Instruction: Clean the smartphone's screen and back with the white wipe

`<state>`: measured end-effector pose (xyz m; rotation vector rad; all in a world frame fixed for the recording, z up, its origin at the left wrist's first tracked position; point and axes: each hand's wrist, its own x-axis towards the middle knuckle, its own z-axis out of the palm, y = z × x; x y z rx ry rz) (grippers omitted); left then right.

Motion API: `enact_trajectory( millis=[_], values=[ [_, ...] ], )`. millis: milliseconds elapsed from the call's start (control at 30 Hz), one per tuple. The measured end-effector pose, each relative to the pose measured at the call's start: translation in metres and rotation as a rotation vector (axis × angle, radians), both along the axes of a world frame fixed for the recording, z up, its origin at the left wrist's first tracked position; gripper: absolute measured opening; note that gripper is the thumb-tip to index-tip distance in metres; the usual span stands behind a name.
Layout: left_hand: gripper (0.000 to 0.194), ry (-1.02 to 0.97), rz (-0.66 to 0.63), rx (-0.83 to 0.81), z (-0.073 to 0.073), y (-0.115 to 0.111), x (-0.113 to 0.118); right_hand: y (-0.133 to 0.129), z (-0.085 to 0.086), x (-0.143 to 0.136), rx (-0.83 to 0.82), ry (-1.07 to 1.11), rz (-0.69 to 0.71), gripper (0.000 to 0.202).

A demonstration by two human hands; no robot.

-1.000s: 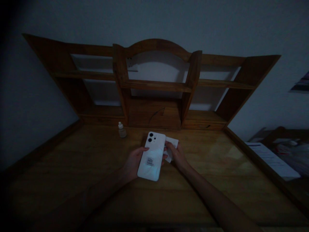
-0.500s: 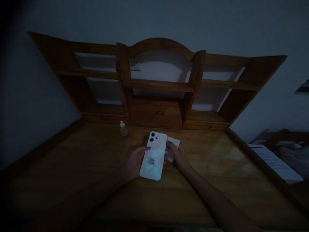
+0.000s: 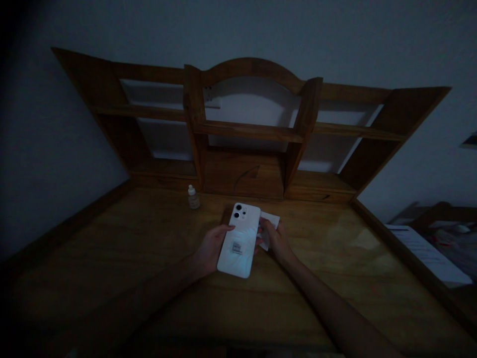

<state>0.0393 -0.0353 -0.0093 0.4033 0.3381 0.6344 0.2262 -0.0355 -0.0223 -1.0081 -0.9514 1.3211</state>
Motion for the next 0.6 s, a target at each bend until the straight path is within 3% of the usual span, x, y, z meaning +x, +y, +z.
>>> enact_trajectory(
  millis=[167, 600],
  values=[
    [0.066, 0.007, 0.003, -0.014, 0.0053, -0.0016, -0.0002, 0.0012, -0.002, 0.0027, 0.0, 0.003, -0.025, 0.028],
    [0.066, -0.035, 0.004, -0.011, 0.0024, -0.0021, 0.0003, 0.0028, -0.0046, 0.0065, 0.028, -0.058, -0.097, 0.032]
  ],
)
